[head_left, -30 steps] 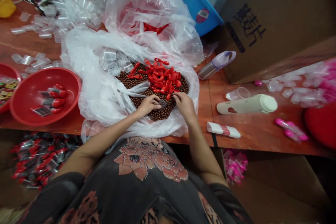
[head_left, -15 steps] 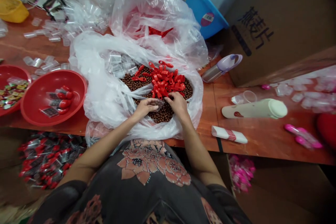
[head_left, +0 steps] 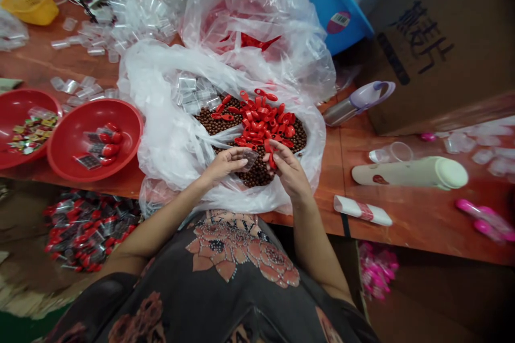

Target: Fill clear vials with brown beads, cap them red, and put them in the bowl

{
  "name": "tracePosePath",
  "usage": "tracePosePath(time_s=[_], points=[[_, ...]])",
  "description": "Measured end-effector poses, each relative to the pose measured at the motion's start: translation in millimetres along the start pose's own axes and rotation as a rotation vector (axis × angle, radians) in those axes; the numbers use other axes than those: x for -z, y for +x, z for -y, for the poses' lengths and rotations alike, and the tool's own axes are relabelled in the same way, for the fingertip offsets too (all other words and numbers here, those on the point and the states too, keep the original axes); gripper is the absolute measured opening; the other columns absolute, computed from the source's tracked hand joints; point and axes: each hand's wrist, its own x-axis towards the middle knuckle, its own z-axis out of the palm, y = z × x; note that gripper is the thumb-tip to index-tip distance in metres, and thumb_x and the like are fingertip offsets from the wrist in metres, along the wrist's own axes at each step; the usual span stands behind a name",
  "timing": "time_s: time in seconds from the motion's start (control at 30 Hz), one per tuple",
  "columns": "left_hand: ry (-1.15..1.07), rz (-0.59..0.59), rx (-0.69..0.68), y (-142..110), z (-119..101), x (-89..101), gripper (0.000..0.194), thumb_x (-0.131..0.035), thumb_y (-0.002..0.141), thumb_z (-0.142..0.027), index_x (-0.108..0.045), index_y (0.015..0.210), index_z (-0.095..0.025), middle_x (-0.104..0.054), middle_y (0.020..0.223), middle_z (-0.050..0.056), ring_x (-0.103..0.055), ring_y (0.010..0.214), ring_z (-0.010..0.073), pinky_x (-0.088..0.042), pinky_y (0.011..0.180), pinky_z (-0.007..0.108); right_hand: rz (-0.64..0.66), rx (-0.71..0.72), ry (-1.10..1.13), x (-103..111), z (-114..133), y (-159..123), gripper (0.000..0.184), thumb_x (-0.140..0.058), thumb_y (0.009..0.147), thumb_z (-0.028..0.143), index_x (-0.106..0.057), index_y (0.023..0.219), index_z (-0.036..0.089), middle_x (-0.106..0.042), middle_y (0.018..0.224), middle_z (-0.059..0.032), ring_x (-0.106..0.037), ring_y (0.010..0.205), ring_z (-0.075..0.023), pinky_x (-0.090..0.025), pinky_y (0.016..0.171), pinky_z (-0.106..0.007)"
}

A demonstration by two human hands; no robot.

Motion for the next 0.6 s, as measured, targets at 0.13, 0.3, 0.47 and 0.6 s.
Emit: tracePosePath(time_s=[0.13, 0.3, 0.47, 0.6], points=[[0.009, 0.007, -0.033, -0.7, -0.5, 0.4, 0.047, -0.08, 0.073, -0.026, -0.068, 0.117, -0.017, -0.069, 0.121, 0.01, -0.066, 0.1, 0.0178, -0.056, 0.087, 0.032, 0.039, -0.077, 0.169, -4.3, 6.0, 0.3, 0.038, -0.063, 0.083, 0.045, -0.059, 0.116, 0.027, -0.066, 0.087, -0.0009, -0.057, 0.066, -0.013, -0.047, 0.054, -0.026], [0.029, 0.007, -0.01, 0.1, 1.4, 1.9, 0.044, -0.079, 0.074, -0.027, -0.069, 0.116, -0.016, -0.07, 0.117, 0.01, -0.067, 0.097, 0.017, -0.055, 0.088, 0.032, 0.044, -0.084, 0.195, -14.8, 7.5, 1.4, 0.041, -0.069, 0.076, 0.06, -0.05, 0.084, 0.025, -0.062, 0.077, 0.0006, -0.053, 0.061, -0.0122, -0.044, 0.051, -0.024], [0.077, 0.01, -0.027, -1.6, -0.4, 3.4, 0.043, -0.079, 0.074, -0.027, -0.071, 0.115, -0.017, -0.071, 0.116, 0.009, -0.067, 0.098, 0.0175, -0.055, 0.088, 0.032, 0.214, -0.048, 0.099, -10.5, 5.4, -1.0, 0.047, -0.074, 0.077, 0.043, -0.051, 0.116, 0.029, -0.066, 0.085, 0.002, -0.058, 0.065, -0.0131, -0.05, 0.057, -0.027], [0.125, 0.021, -0.054, -2.2, -1.9, 5.5, 0.042, -0.077, 0.076, -0.028, -0.071, 0.116, -0.017, -0.072, 0.115, 0.009, -0.068, 0.096, 0.0165, -0.054, 0.09, 0.033, 0.236, 0.07, -0.167, -5.2, 4.0, -3.3, 0.046, -0.06, 0.09, 0.044, -0.055, 0.133, 0.029, -0.07, 0.112, -0.0048, -0.067, 0.091, -0.018, -0.057, 0.084, -0.037]])
